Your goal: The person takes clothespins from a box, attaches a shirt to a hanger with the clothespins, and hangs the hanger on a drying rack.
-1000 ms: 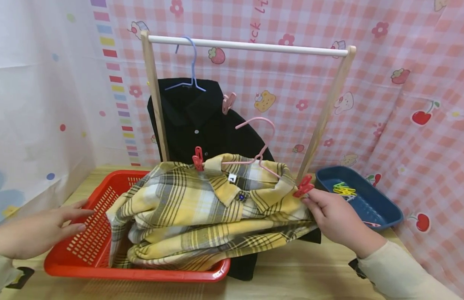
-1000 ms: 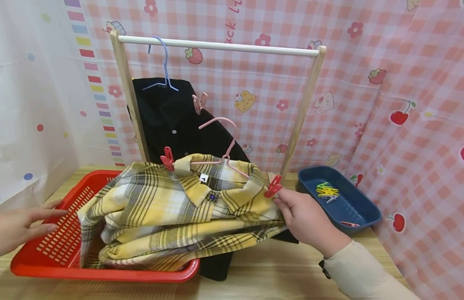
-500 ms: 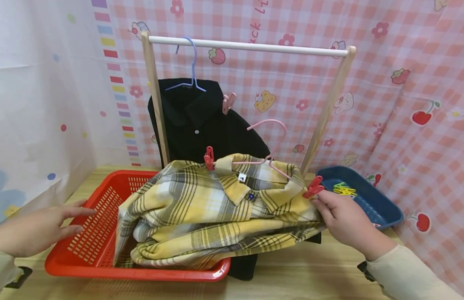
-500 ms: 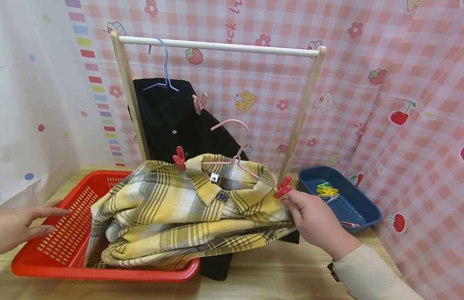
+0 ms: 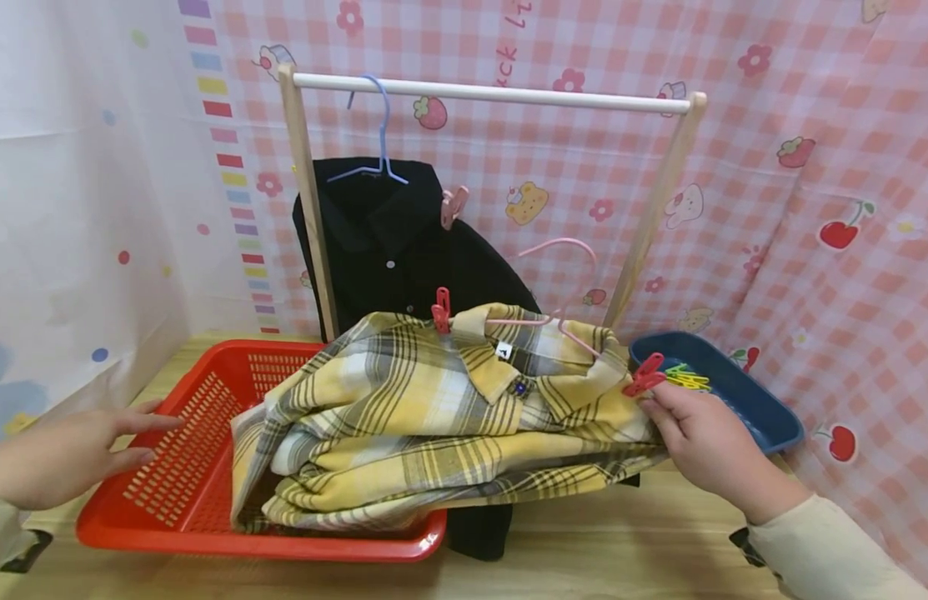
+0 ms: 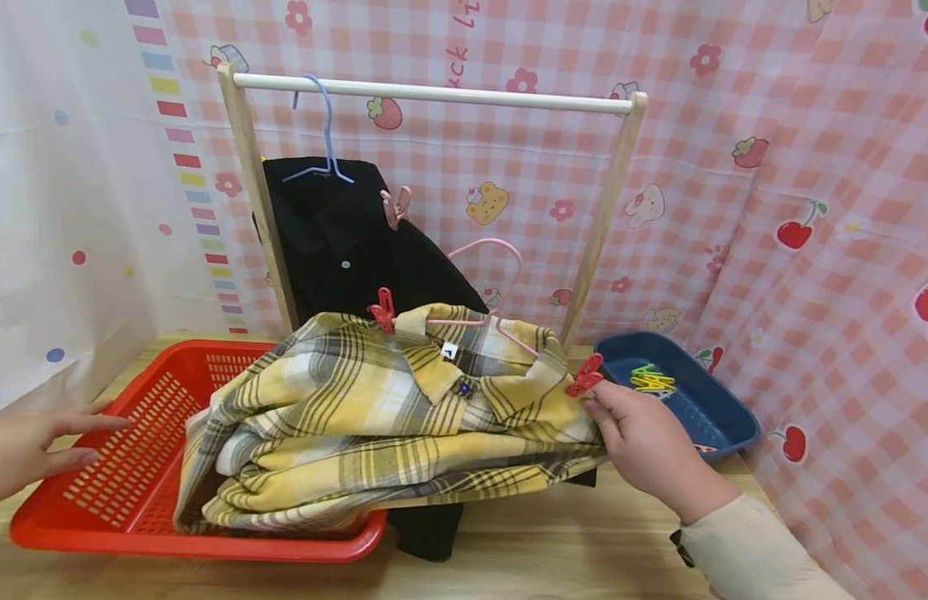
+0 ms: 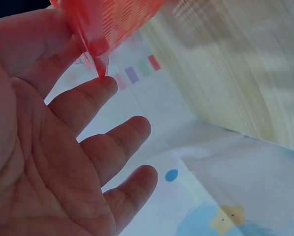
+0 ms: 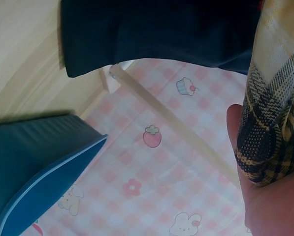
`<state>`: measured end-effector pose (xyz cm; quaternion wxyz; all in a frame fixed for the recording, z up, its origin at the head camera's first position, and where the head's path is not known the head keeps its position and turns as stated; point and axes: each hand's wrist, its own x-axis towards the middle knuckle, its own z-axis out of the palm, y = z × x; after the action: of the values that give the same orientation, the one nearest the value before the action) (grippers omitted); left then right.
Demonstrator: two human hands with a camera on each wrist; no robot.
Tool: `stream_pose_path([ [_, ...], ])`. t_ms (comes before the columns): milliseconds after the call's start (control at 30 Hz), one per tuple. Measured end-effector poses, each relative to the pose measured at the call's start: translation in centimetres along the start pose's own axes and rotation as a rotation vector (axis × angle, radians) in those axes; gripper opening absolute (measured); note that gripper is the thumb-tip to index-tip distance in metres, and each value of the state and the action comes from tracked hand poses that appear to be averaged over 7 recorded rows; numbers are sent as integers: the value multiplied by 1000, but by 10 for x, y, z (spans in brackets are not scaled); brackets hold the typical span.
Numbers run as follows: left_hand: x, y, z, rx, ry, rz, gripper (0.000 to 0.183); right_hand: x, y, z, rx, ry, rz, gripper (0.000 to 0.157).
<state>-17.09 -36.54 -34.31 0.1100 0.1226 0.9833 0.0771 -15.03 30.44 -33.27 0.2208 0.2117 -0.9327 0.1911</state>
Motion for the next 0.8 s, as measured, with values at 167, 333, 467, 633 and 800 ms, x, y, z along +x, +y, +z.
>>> stream_pose_path([
  [167,-7,-13,-1,10,31,4,47,0,0,-1,-8,-6,18,14],
  [333,-11,-23,-3,20,-18,-10,50,0,0,-3,-19,-7,16,15],
  [467,-15,-31,-6,14,-77,-53,54,0,-3,-4,-11,-9,21,15],
  [633,-19,-38,-11,-1,-134,-95,58,-1,-6,-5,-11,-17,33,15],
  [800,-24,-40,-13,-8,-158,-124,58,-3,-8,-7,-13,-32,43,12],
])
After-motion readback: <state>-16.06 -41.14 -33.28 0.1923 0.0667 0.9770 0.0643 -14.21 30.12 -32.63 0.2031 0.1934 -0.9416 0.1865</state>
